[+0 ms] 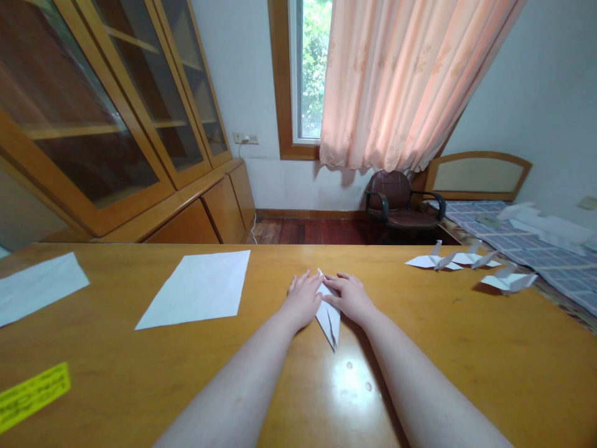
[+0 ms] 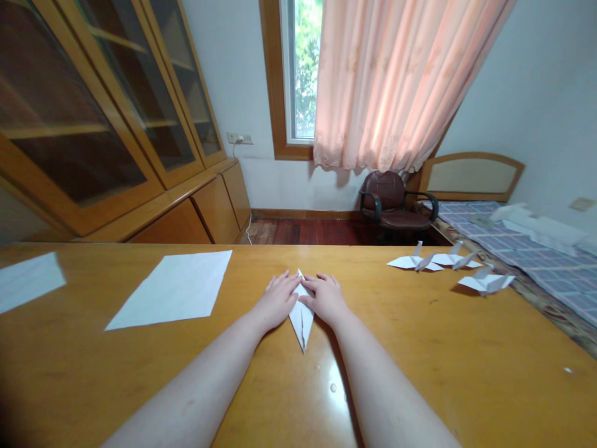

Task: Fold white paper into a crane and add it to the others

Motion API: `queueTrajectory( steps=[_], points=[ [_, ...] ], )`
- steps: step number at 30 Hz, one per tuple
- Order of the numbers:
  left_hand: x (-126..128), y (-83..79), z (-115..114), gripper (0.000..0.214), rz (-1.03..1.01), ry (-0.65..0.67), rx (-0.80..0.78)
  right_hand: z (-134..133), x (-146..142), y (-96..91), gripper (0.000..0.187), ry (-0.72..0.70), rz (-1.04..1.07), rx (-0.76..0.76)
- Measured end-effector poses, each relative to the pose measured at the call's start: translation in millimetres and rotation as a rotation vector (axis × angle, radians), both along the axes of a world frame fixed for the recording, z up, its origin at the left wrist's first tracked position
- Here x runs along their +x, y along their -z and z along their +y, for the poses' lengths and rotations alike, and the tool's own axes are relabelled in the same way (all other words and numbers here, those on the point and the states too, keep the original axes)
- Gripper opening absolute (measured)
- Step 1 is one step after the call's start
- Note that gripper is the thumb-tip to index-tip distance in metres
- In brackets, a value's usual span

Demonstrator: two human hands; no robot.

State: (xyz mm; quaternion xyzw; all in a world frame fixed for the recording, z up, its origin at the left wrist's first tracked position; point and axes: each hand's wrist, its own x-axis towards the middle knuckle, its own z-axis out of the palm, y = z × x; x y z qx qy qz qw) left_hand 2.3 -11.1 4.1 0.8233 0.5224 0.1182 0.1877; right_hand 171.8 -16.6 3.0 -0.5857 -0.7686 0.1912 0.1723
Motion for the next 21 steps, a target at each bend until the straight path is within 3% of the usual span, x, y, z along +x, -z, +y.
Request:
queueTrajectory(
  steps=[4,21],
  points=[
    [1.0,3.9,-0.5,0.053,0.058,0.053,0.006,0.3,-0.1,1.1,0.048,0.011,0.015,0.017],
    [1.5,3.5,-1.2,0.051,0.094,0.035,0.029,-3.1,-2.0,-1.5,0.047,0.029,0.027,0.108]
  ],
)
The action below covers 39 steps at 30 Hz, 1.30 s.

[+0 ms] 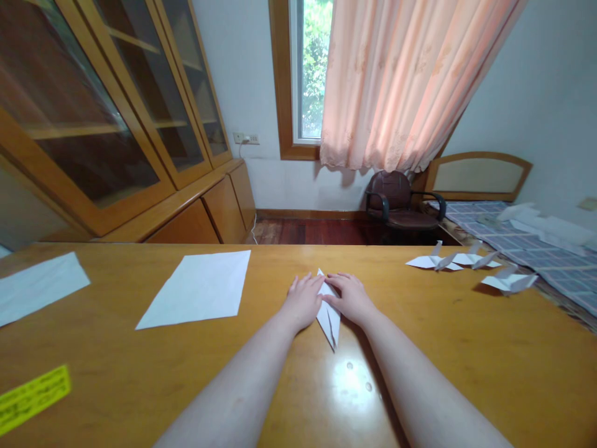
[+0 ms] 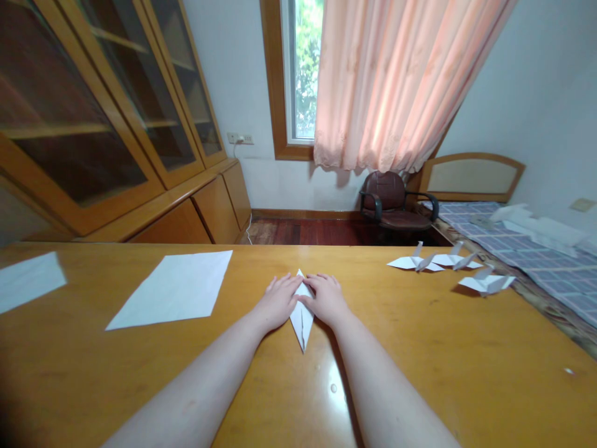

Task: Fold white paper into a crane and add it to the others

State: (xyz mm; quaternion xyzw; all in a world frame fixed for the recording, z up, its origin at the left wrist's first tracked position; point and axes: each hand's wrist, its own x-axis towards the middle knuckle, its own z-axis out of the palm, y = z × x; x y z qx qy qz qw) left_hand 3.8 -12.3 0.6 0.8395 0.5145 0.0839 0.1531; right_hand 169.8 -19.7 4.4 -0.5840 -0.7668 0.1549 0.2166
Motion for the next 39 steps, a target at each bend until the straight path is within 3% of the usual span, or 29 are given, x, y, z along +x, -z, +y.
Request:
queueTrajectory(
  steps=[6,16,39],
  points=[
    [0.0,0.7,-0.1,0.05,0.004,-0.006,0.021,0.1,0.7,-1.2,0.044,0.077,0.034,0.034],
    [-0.2,0.2,0.6,0.051,-0.004,-0.099,0.005,1.3,-0.1,-3.2,0.032,0.066,-0.012,-0.013],
    [0.0,-0.7,0.8,0.046,-0.037,-0.122,0.009,1.4,-0.7,-1.6,0.02,0.002,0.12,0.026]
  ],
)
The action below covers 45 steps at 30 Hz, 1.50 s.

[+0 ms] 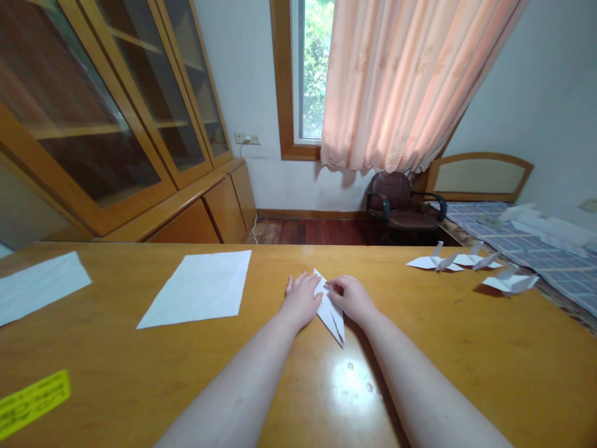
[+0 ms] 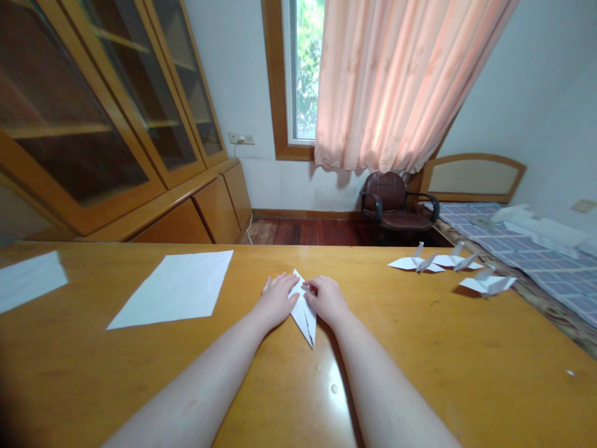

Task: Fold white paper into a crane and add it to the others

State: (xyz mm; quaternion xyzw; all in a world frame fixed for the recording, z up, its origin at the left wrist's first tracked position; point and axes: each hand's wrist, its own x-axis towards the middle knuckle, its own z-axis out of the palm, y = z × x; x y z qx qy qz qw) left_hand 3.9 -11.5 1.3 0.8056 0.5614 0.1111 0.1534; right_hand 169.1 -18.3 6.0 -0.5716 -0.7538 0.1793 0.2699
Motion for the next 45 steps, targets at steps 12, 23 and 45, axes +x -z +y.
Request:
queueTrajectory(
  steps=[12,23,45],
  points=[
    [-0.4,0.7,1.2,0.047,0.035,0.007,-0.004,-1.0,0.3,-1.4,0.017,-0.011,-0.026,0.004],
    [1.8,-2.5,0.3,0.048,0.047,-0.019,0.001,0.9,1.8,5.0,0.019,-0.045,-0.019,0.002],
    [1.3,-1.4,3.6,0.054,-0.076,-0.059,0.001,1.2,1.4,2.6,0.038,-0.034,0.015,-0.012]
  ],
)
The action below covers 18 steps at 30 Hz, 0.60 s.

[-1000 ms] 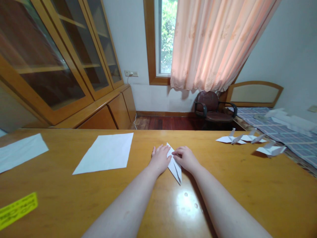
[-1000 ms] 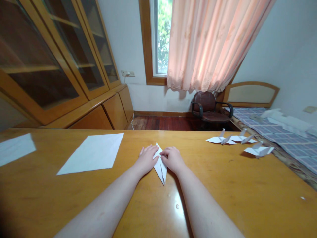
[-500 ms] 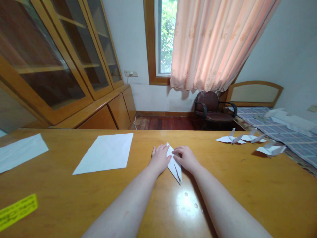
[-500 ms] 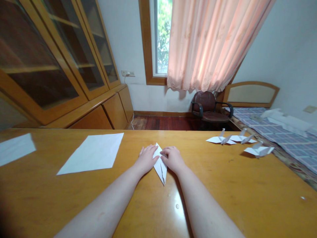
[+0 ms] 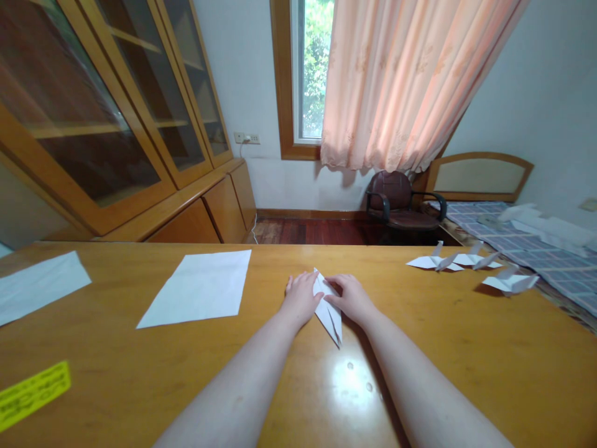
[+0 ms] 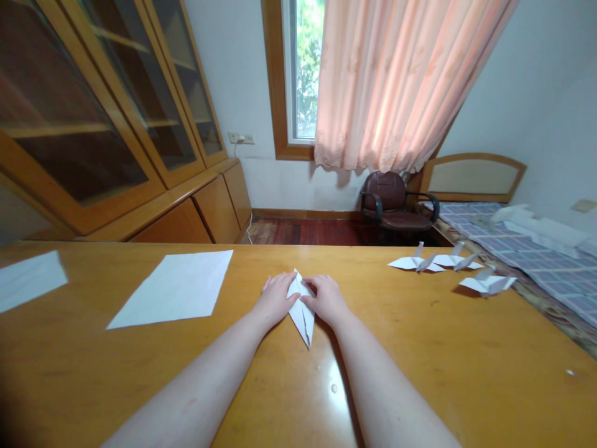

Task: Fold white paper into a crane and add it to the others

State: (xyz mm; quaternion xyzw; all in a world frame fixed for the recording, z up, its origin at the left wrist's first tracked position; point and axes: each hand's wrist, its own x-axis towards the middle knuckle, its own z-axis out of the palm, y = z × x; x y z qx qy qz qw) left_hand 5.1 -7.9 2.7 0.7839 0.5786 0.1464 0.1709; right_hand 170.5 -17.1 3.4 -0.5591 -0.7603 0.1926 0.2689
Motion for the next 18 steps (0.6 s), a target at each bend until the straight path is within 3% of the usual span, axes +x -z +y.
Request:
queueTrajectory(
  steps=[4,12,18],
  points=[
    [-0.5,-1.7,-0.2,0.051,-0.028,0.018,0.017,1.3,-0.1,3.2,0.038,-0.014,0.063,0.014],
    [-1.5,-3.5,-1.7,0.026,-0.082,0.039,0.056,0.9,-0.5,2.4,0.03,-0.017,0.149,-0.015],
    [-0.8,-6.8,-7.4,0.045,-0.035,0.118,0.031,-0.4,-1.8,2.4,0.028,0.012,0.159,-0.073]
  ],
)
